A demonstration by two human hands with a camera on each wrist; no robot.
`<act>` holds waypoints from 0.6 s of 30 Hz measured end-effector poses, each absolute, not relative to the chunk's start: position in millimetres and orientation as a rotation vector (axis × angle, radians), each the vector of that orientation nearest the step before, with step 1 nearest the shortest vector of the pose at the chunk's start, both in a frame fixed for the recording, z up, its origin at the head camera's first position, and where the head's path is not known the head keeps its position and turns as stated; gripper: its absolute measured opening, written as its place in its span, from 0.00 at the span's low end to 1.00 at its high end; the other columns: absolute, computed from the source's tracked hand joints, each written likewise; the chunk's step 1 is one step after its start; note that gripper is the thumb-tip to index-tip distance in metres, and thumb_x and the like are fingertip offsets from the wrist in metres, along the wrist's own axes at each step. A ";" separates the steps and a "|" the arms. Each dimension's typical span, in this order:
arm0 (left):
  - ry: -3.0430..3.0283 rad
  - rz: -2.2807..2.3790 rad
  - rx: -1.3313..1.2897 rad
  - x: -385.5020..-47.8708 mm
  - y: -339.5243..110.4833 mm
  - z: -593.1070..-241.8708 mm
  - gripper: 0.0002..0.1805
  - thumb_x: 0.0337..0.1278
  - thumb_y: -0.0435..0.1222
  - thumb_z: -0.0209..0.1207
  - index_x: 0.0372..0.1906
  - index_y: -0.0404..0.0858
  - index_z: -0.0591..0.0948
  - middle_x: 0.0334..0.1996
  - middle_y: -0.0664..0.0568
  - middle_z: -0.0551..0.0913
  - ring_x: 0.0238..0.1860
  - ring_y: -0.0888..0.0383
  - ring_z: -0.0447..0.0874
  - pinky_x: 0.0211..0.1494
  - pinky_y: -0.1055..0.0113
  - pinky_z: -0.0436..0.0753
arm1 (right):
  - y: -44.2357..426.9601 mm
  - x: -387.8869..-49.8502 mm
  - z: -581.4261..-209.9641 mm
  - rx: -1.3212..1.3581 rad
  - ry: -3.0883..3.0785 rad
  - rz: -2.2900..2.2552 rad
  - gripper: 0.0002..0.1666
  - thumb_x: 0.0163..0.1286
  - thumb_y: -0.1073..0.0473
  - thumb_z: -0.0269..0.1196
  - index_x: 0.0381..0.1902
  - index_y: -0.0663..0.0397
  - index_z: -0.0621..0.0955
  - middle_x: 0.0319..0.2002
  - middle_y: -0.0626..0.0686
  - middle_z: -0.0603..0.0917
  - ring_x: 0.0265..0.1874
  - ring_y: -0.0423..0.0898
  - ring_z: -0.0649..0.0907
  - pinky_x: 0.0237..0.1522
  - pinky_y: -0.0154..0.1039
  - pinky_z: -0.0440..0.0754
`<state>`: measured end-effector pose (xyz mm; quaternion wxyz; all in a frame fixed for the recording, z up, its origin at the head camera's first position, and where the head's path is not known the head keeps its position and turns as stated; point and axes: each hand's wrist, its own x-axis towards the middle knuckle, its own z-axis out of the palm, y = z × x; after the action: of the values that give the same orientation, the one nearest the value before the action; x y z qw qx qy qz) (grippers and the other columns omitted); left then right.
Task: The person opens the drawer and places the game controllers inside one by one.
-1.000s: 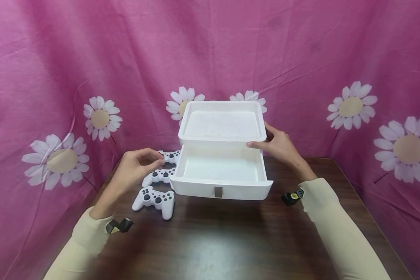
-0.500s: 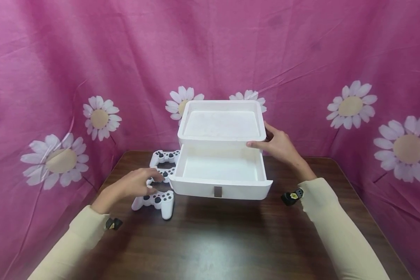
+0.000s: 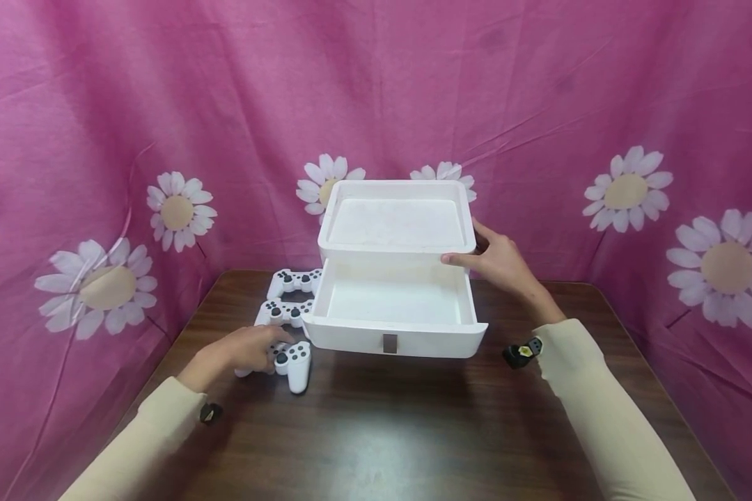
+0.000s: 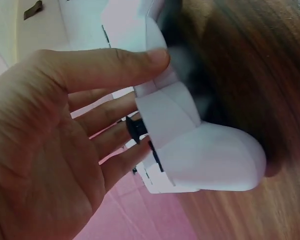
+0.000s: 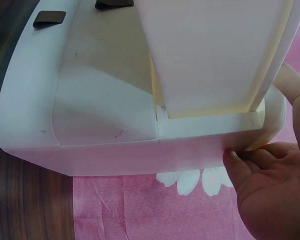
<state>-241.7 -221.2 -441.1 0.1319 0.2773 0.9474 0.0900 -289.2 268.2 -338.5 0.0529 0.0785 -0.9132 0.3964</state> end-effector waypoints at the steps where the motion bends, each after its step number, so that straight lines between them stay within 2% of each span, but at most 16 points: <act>1: 2.752 0.256 0.811 -241.3 -220.9 -442.0 0.30 0.41 0.27 0.76 0.58 0.42 0.88 0.53 0.54 0.90 0.45 0.59 0.82 0.50 0.57 0.85 | 268.1 -289.3 -338.7 0.239 -2.775 1.206 0.64 0.62 0.33 0.77 0.86 0.41 0.57 0.66 0.60 0.84 0.56 0.51 0.83 0.43 0.21 0.79; 7: 2.748 0.307 0.894 -239.9 -221.4 -448.6 0.29 0.43 0.24 0.72 0.56 0.43 0.88 0.52 0.55 0.90 0.50 0.57 0.86 0.54 0.57 0.86 | 267.2 -286.7 -337.5 0.240 -2.777 1.221 0.62 0.63 0.34 0.77 0.86 0.40 0.58 0.64 0.59 0.85 0.55 0.50 0.84 0.43 0.23 0.81; 13: 2.750 0.343 1.003 -244.2 -226.0 -453.8 0.28 0.42 0.24 0.74 0.53 0.44 0.90 0.48 0.56 0.91 0.49 0.58 0.87 0.53 0.59 0.87 | 266.8 -285.4 -337.0 0.252 -2.768 1.261 0.61 0.64 0.36 0.77 0.86 0.40 0.59 0.63 0.61 0.86 0.54 0.50 0.84 0.43 0.25 0.83; 18: 2.760 0.318 0.989 -243.8 -225.9 -451.3 0.29 0.42 0.26 0.76 0.56 0.44 0.90 0.51 0.54 0.91 0.50 0.57 0.88 0.53 0.57 0.88 | 267.4 -286.0 -337.0 0.254 -2.766 1.251 0.61 0.64 0.36 0.77 0.86 0.41 0.59 0.62 0.61 0.86 0.54 0.50 0.84 0.43 0.25 0.83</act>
<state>-243.8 -225.9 -451.3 0.0964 0.3338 0.9315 0.1073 -286.0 267.4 -337.0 0.0478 0.0834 -0.9070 0.4101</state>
